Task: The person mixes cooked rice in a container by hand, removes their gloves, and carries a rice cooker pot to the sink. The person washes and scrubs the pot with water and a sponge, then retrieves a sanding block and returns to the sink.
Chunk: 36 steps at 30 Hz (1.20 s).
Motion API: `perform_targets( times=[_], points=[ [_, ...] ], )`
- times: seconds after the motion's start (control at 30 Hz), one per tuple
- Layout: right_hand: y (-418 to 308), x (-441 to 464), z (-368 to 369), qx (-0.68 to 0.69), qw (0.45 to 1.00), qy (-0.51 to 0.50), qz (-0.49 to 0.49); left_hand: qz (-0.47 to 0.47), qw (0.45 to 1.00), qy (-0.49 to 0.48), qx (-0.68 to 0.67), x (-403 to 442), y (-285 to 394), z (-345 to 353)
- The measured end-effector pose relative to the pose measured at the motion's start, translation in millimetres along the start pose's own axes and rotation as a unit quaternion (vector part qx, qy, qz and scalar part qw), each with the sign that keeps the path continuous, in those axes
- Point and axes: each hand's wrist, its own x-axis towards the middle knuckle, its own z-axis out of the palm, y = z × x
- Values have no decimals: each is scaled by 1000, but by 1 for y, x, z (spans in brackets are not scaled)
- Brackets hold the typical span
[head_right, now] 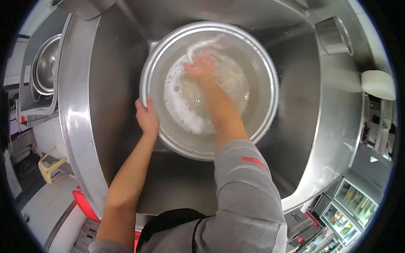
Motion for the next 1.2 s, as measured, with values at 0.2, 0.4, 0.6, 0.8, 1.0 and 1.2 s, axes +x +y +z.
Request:
perform_targets(
  times=[0.2, 0.4, 0.6, 0.8, 1.0, 1.2],
  points=[
    [-22, -122, 49, -79, 930, -65, -352, -13, 1000, -20, 8, -2, 8, -6],
    [75, -162, -8, -23, 748, -291, -596, -16, 1000, -19, -12, 0, -1, -3],
    [-54, -98, 10, -135, 924, -178, -311, -1, 1000, -13, -24, 0, -2, -3],
    [-50, -129, 50, -134, 945, 9, -299, -10, 1000, -15, -21, 1, -5, -1],
    [18, -138, 71, -137, 886, -120, -428, -31, 999, -26, -7, -6, 3, -6],
    [-46, -78, 48, -154, 953, -20, -259, -29, 999, -37, -3, -7, 0, -7]
  ],
)
